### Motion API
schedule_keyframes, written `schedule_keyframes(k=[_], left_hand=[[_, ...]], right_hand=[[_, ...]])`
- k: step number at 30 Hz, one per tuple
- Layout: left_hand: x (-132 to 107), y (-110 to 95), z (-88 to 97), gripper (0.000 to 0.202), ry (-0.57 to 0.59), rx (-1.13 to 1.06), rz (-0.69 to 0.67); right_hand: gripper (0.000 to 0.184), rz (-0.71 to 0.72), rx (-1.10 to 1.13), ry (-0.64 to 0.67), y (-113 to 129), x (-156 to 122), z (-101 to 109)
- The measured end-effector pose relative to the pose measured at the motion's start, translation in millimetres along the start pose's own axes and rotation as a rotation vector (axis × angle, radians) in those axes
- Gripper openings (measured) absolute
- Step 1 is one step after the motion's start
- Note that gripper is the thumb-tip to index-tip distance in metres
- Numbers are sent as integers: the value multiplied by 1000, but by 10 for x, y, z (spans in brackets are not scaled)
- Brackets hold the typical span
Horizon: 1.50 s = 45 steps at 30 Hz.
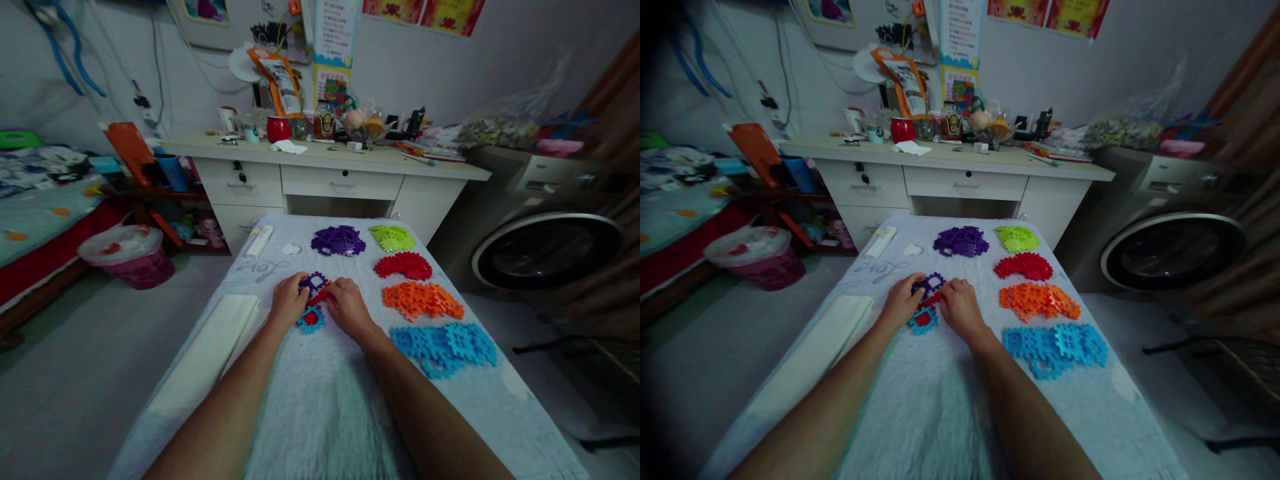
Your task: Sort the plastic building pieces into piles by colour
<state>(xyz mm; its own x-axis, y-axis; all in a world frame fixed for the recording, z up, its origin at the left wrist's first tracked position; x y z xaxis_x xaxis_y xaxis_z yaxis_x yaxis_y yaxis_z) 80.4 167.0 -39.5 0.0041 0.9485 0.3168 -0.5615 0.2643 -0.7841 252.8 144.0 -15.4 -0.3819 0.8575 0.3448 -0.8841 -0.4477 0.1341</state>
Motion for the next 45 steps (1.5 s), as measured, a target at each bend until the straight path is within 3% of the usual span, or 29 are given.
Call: schedule_keyframes(k=[4, 8, 12, 18, 22, 31, 37, 41, 45], left_hand=[[2, 8, -8, 36, 15, 22, 16], [2, 25, -18, 35, 29, 26, 23], [-5, 23, -14, 34, 26, 24, 27], [-7, 9, -7, 34, 20, 34, 22], [-2, 17, -11, 35, 21, 36, 19], [-1, 13, -6, 35, 26, 28, 13], [1, 18, -6, 35, 31, 32, 16], [1, 19, -8, 35, 21, 25, 13], [0, 27, -11, 35, 19, 17, 8]], right_hand=[[17, -58, 98, -142, -93, 34, 100], [17, -201, 253, -250, -400, 159, 288], [18, -404, 359, -182, -967, 291, 547], [15, -777, 290, -229, -1985, 253, 861], [12, -920, 331, -190, -2327, 156, 875], [14, -948, 161, -157, -2495, 106, 710], [14, -972, -17, -138, -2475, 101, 769], [19, -916, -35, -214, -2258, 154, 861], [21, -714, 8, -249, -1757, 309, 855]])
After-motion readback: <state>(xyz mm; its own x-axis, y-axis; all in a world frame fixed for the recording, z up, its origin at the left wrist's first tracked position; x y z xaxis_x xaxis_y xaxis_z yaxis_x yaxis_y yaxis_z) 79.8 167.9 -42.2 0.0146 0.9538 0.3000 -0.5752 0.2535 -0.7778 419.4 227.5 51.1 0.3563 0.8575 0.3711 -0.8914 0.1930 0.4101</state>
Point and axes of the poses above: each hand's wrist, its own x-axis towards the middle knuckle, its own z-axis out of the back of the hand, y = z × x, the point moved 2 cm from there along x, towards the middle knuckle, and after that the axes turned 13 degrees about -x, right-handed, at the moved point
